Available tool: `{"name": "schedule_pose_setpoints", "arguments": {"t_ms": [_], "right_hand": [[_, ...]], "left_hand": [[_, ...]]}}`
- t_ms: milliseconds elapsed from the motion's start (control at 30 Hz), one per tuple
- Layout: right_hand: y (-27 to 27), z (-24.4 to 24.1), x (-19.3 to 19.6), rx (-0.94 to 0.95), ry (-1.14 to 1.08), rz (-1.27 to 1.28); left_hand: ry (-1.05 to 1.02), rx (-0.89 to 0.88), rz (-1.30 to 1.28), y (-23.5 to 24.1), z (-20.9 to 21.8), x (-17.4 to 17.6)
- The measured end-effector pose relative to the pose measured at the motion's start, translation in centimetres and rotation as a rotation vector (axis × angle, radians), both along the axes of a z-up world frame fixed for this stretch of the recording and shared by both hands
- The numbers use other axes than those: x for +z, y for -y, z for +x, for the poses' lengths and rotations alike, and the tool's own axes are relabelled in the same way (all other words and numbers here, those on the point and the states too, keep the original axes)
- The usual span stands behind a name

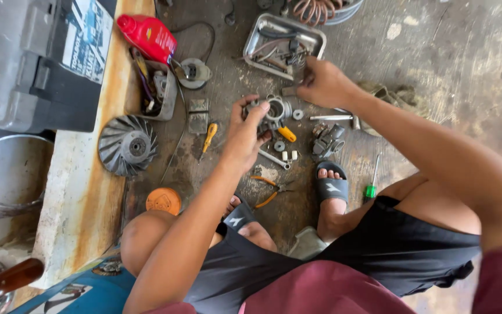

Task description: Disassembling and inspecting a motorcycle carburetor using pliers and manual manipulation

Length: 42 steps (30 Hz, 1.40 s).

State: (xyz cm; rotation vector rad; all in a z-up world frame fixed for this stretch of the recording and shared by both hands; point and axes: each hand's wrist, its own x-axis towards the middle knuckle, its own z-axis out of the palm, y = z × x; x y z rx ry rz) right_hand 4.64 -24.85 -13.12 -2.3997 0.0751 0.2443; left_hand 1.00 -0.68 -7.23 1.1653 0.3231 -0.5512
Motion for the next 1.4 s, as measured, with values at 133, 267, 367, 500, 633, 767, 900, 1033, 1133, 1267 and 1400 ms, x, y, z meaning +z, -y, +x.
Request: {"name": "schedule_pose_setpoints", "arguments": {"t_ms": [133, 267, 367, 500, 633, 767, 900, 1033, 1133, 1267, 1400], "right_hand": [[-2.3, -3.7, 15.2, 0.235, 0.472, 0.224], [-3.2, -5.0, 14.7, 0.444, 0.671, 0.538], [-4.4, -6.1, 16.5, 0.575, 0.565, 0.551], [-4.7, -5.8, 16.1, 0.687, 0.636, 0.324], [-5.0, -5.4, 14.7, 0.658, 0.712, 0.159], [-5.1, -5.1, 15.4, 0.660, 0.685, 0.114], [-5.4, -4.9, 16.7, 0.681, 0.579, 0.140], [-4.7, -4.2, 15.8, 0.694, 0.533, 0.267], [-2.8, -2.3, 14.2, 0.620, 0.503, 0.275], [-0.2, 1.4, 3.2, 0.493, 0.504, 0.092], [-0.3, 1.1, -8.6, 0.505, 0.177, -0.182]], "left_hand": [[-0.011, 0.039, -0.035, 0.5, -0.5, 1.4], [0.046, 0.044, -0.046, 1.1, -0.5, 2.2], [0.085, 0.055, -0.084, 1.6, -0.7, 1.9], [0.058, 0.077, -0.088, 1.5, -0.8, 2.2], [0.027, 0.048, -0.035, 1.4, -0.7, 2.6], [-0.025, 0.057, -0.049, 1.5, -0.7, 2.1], [-0.099, 0.068, -0.036, 1.4, -0.4, 2.0], [-0.160, 0.114, 0.019, 1.6, -0.2, 1.9], [-0.127, 0.099, -0.036, 0.6, 0.5, 0.3], [-0.148, 0.125, -0.005, -0.1, 1.4, 0.4], [-0.094, 0.181, -0.027, -1.2, 1.9, 0.7]]}}
